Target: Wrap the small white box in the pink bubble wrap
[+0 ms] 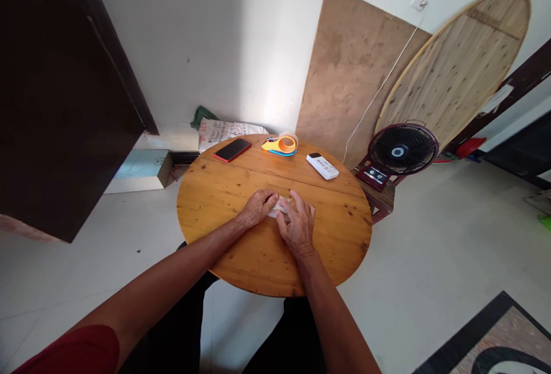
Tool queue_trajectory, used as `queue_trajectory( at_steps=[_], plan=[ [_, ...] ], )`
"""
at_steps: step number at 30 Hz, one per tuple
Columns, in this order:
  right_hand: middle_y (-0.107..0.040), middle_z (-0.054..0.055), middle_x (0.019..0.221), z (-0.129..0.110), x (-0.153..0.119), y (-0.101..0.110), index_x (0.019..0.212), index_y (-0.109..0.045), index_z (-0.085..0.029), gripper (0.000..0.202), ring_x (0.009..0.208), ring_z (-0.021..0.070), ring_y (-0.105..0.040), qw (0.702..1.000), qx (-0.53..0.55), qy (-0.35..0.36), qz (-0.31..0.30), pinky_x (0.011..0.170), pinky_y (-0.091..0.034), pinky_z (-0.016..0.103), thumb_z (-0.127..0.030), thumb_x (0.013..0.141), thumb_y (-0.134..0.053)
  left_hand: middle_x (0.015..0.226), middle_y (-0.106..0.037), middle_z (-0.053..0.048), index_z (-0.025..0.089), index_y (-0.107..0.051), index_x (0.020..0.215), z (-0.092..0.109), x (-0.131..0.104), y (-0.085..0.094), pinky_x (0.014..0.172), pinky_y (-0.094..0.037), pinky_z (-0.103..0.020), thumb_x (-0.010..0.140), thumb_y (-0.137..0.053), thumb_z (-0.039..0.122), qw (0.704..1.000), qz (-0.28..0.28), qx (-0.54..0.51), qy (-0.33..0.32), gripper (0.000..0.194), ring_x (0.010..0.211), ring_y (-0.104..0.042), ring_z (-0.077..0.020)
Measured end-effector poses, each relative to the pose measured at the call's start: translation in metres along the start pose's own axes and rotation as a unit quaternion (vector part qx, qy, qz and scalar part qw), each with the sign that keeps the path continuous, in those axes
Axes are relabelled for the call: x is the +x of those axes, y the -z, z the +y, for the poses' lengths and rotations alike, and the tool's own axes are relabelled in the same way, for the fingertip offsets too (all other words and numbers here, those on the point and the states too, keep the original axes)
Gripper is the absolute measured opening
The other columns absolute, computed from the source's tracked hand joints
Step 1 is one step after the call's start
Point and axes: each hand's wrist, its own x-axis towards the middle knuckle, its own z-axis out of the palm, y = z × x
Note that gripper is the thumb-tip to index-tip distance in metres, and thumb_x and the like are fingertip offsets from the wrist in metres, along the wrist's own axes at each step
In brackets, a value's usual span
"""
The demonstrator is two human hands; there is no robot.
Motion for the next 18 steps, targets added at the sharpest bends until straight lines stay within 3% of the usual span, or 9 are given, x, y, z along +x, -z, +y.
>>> queue_trajectory(
  at_steps=[9,18],
  plan=[
    [-0.054,0.01,0.133,-0.0033,-0.0008,0.0033,0.109,-0.065,-0.023,0.025,0.103,0.0244,-0.054,0.998,-0.059,0.034,0.005,0.092,-0.033,0.041,-0.032,0.089,-0.053,0.068,-0.063,-0.003,0.016,-0.069,0.078,0.0046,-0.0005,0.001,0.068,-0.038,-0.024,0.091,-0.041,0.031,0.999,0.01,0.025,0.016,0.034,0.068,-0.052,-0.0144],
    [-0.058,0.01,0.126,-0.001,0.0014,0.0011,0.102,-0.061,-0.021,0.02,0.109,0.0237,-0.054,1.0,0.011,0.003,-0.015,0.093,-0.034,0.038,-0.033,0.087,-0.055,0.07,-0.064,-0.004,0.016,-0.068,0.078,0.0009,0.0001,-0.002,0.07,-0.039,-0.025,0.09,-0.04,0.031,0.999,0.016,0.037,0.014,0.035,0.07,-0.053,-0.0152]
  ],
)
